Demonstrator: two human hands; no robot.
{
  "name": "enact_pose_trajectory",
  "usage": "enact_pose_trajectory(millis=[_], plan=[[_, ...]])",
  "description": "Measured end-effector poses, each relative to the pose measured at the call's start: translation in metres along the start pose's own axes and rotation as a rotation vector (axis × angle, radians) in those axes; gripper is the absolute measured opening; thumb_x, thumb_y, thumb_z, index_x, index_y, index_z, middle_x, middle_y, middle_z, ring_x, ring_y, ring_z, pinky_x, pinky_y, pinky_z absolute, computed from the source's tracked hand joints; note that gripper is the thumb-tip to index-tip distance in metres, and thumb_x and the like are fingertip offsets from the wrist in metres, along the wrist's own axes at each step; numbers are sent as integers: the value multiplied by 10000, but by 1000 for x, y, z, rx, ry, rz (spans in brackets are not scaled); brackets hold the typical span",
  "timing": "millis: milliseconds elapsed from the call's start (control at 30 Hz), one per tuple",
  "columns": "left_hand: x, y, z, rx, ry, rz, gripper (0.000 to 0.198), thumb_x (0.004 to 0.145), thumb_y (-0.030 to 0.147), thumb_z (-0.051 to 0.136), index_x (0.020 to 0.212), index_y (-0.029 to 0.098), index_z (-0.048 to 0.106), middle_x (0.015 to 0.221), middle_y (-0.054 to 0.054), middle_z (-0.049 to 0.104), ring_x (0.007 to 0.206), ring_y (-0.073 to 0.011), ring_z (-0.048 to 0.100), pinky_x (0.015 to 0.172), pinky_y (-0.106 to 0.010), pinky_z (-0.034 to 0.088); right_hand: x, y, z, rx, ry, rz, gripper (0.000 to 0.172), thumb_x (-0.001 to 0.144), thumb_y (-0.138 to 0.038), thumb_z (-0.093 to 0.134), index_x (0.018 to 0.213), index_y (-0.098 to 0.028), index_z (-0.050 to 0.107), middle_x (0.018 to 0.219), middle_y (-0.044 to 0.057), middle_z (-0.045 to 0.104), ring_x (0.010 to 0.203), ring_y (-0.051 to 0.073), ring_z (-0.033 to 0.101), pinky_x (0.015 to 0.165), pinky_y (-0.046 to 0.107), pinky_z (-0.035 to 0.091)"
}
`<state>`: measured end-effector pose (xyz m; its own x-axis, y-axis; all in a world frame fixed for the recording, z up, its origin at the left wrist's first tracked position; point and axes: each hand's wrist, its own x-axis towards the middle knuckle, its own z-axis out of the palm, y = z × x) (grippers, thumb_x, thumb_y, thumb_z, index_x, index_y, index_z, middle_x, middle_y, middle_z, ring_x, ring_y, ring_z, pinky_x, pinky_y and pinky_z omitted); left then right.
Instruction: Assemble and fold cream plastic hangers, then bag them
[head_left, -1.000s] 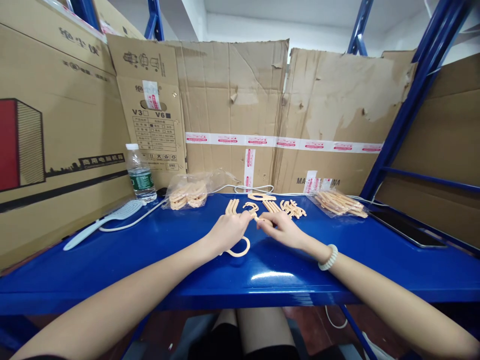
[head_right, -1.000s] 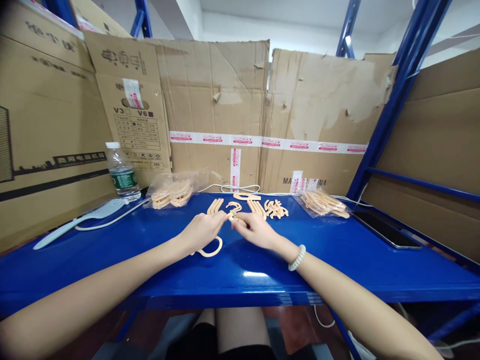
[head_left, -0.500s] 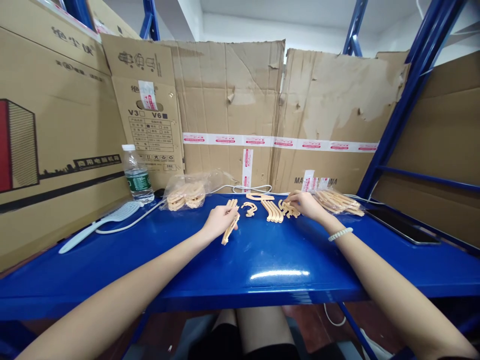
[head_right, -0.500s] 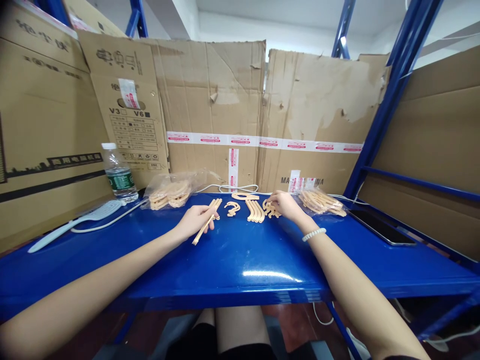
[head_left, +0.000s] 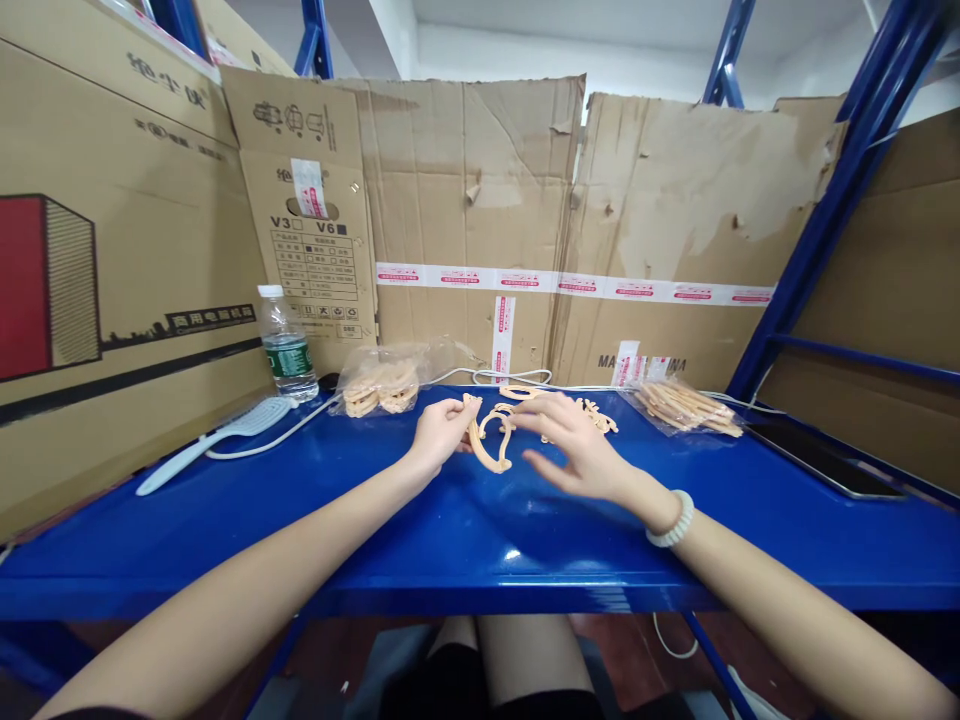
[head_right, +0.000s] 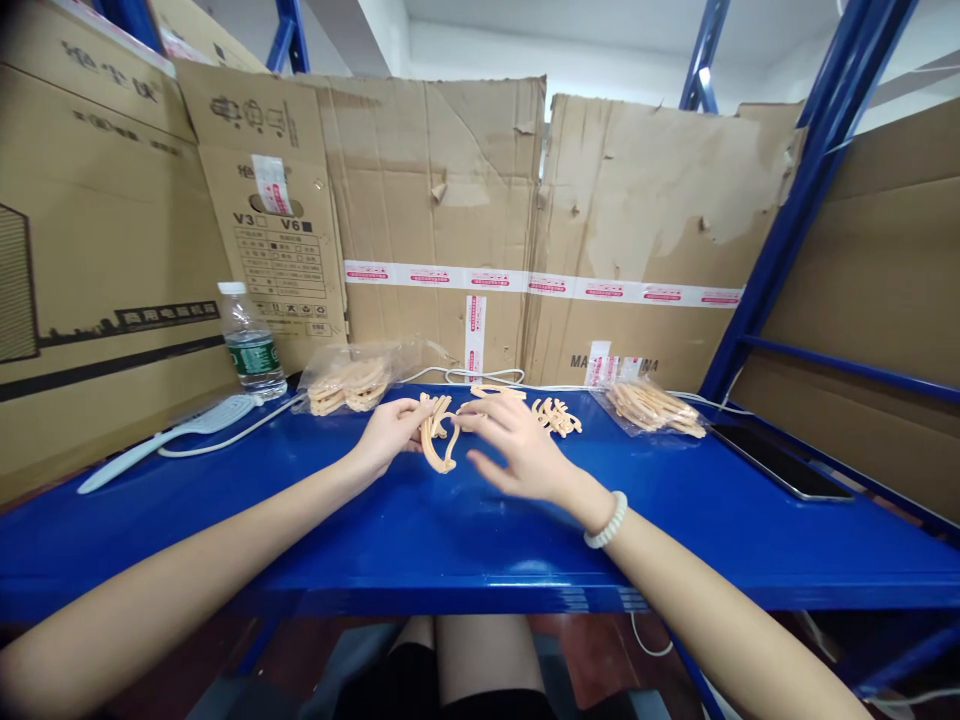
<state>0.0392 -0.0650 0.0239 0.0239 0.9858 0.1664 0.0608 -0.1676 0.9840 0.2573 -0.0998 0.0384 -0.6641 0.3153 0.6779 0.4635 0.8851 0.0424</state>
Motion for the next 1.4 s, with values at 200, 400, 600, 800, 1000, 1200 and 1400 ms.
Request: enact_pose_trajectory(millis=[200,400,600,800,1000,1200,1400], plan=[[2,-6,2,33,33,98,409,772,545,659,761,144,582,602,-13,657,505,-157,646,439,-228,531,1,-12,14,-232,-184,-144,270,971,-284,444,1137,-179,629,1111,120,681,1187,284,510,1061,498,301],[7,-16,1,160,86,280,355,888,364,564,1135,120,491,972,-125,665,649,-171,697,574,-320,599,-6,2,14,-238,-120,-3,235,953,-353,513,918,-174,660,802,56,667,762,195,567,832,389,331],[-5,1,-5,489,-40,746,336,828,263,670,1146,218,572,1225,-101,563,1198,-262,537,1035,-470,427,-8,2,17,-282,-88,34,225,938,-353,545,883,-170,664,761,49,666,721,182,548,763,356,250],[-11,8,-4,815,-417,1016,80,891,276,634,932,208,635,985,-27,687,981,-203,621,1062,-443,339,-8,0,18,-343,-44,22,260,953,-365,516,876,-166,664,738,34,654,682,164,519,751,351,232],[-14,7,-4,1018,-454,1043,99,916,252,567,856,176,588,913,-38,640,805,-200,606,724,-308,449,-8,-1,21,-371,-45,-41,279,959,-354,502,857,-157,671,693,23,627,663,168,501,769,362,239],[-21,7,-2,1097,-410,1022,82,899,200,539,832,181,581,873,-19,628,739,-171,607,566,-251,379,-10,0,24,-279,-37,-26,317,958,-395,507,866,-148,683,671,20,615,639,159,498,757,345,250],[-18,1,-2,1076,-384,1049,72,869,150,551,821,182,593,831,-9,635,725,-157,612,595,-248,404,-11,0,26,-177,-16,24,319,937,-420,541,864,-149,694,674,23,625,643,157,518,767,344,260]])
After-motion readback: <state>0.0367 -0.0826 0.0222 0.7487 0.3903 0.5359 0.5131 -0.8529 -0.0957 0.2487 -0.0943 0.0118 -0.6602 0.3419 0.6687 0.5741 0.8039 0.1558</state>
